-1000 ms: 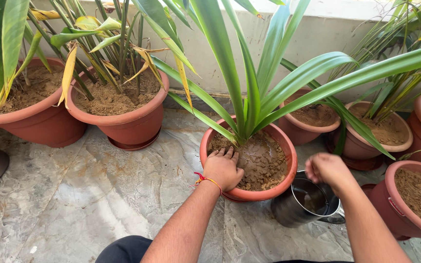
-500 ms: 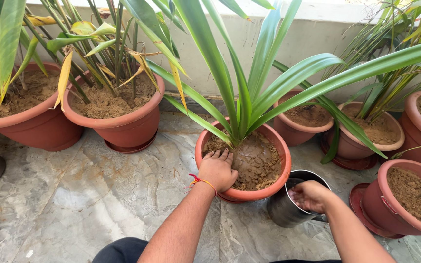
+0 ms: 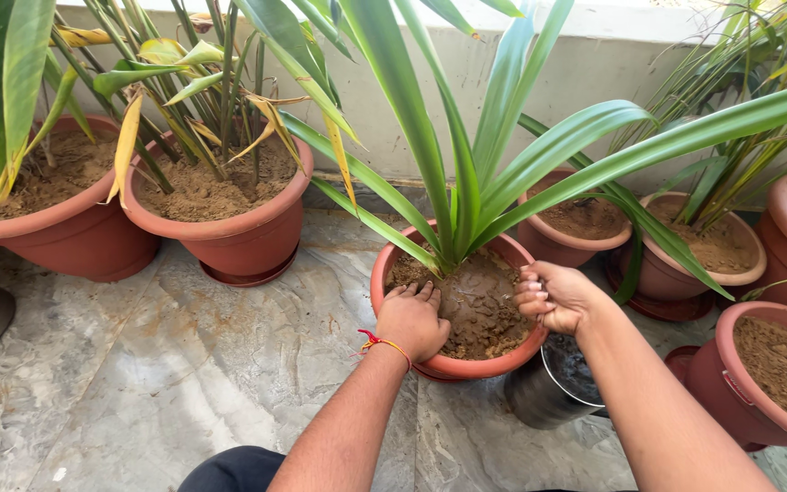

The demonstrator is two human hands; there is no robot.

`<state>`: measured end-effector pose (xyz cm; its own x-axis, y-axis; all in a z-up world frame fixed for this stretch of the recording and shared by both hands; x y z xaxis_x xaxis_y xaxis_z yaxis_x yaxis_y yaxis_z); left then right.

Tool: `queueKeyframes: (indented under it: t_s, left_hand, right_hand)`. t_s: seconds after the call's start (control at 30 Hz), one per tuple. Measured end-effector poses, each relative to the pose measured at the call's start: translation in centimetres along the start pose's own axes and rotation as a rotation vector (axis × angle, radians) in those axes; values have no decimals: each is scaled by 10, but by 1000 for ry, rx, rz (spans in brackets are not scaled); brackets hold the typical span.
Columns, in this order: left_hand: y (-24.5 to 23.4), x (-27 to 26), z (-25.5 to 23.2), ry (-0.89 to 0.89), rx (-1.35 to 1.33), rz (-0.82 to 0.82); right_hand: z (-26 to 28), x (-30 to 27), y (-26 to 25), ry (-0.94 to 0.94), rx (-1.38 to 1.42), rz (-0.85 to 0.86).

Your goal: The person waters a potted plant by scooping water from a metal pitcher with their hands and pouring it into the soil. They then press the soil around the plant base with both hands to settle it.

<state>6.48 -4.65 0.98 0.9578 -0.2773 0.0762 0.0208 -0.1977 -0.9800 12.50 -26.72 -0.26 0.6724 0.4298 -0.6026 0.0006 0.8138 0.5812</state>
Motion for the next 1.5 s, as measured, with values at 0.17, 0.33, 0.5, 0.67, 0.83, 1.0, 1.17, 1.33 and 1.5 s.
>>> queueKeyframes:
  t_s: [0.17,0.33,0.5,0.67,0.83,1.0,1.17,1.33,1.5]
  left_hand:
    - [-1,0,1,2,-29,-56]
    - [-3,-1,2,5,-38,-63]
    - [-2,1,1,5,-37,-58]
    - [-2,2,1,12,-60,-111]
    - [-2,-1,2,20,-61,-161]
    - [-1,0,2,14,-69,-155]
    - [0,0,2,18,-59,-137]
    - [1,0,4,16,-58,-212]
    - [5,-3,3,5,-50,-189]
  right_hand:
    - [-34,-7,19,91,-153,-12]
    - [-49,-6,44,88,-258,34]
    - [-34,-8,44,-36,-434,-126]
    - [-21,-14,42,-155,-757,-273]
    - [-28,-9,53,-98,-962,-211]
    - [-35,-10,66,-100,-1016,-172]
    - [-31,-11,59,-162,-999,-199]
    - [-8,-29,43,-418,-1018,-233]
    - [3,-58,30,-551,-1014,-297]
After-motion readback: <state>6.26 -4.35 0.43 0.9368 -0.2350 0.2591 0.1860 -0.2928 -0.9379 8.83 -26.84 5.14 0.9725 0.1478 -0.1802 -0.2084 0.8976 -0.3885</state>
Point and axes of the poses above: each hand's wrist, its own x-axis towards the middle knuckle, its own y-axis out of the palm, z = x × y, the point moved 7 cm from there along x, towards the middle knuckle
